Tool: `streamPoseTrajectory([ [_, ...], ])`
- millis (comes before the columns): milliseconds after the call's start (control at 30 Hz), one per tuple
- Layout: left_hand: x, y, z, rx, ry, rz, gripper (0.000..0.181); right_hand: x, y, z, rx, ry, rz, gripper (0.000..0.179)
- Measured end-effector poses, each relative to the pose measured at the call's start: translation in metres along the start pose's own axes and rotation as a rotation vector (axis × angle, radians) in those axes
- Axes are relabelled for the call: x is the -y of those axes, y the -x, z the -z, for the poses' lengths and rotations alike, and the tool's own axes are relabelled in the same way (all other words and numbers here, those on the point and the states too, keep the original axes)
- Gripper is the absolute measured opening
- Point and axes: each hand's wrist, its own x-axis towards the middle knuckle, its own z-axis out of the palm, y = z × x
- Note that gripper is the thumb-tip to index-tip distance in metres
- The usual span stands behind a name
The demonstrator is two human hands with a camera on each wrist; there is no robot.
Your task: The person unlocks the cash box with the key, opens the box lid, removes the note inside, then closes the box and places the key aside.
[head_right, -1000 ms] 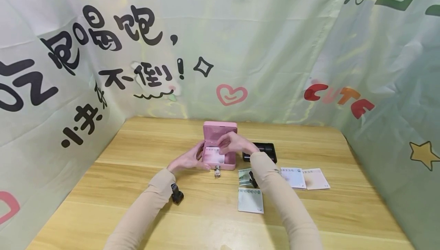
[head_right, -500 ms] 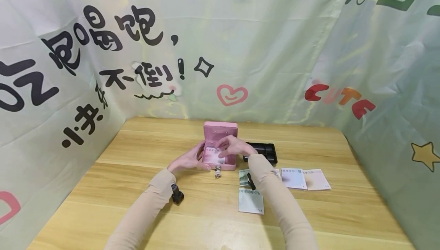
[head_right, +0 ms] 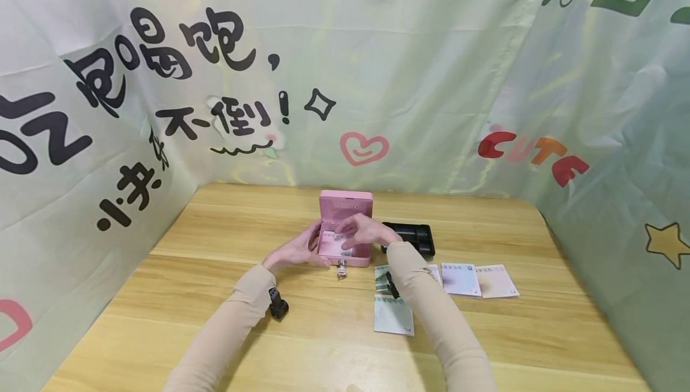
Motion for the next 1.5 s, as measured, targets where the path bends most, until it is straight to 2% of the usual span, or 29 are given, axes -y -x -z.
streamPoseTrajectory([
  [167,-0.0001,0.0002,0.0006,-0.017,-0.039,0.013,0.122,0.0029,0.0008,0.0002,-0.015,0.017,-0.003,0.039],
  [433,0.0,-0.0003,0.0008,0.0,-0.026,-0.013,0.12,0.0033,0.0002,-0.0012,0.003,0.053,-0.003,0.044],
  [667,-0.0014,0.0014,-0.0003,-0.005,-0.011,0.008,0.12,0.0036,0.0013,-0.0021,0.026,0.048,0.001,0.045],
  [1000,-0.002,0.0012,0.0,0.001,-0.045,-0.009,0.119,0.0029,0.0017,-0.0007,0.011,0.061,0.0,0.048],
  [1267,-0.0007,0.0004,-0.0005,0.007,0.0,-0.011,0.119,0.0034,-0.0015,-0.002,0.037,0.083,0.003,0.047],
  [1500,0.0001,0.0003,-0.0001,0.011,0.004,-0.012,0.119,0.0049,-0.0043,-0.0031,0.04,0.083,-0.014,0.05],
])
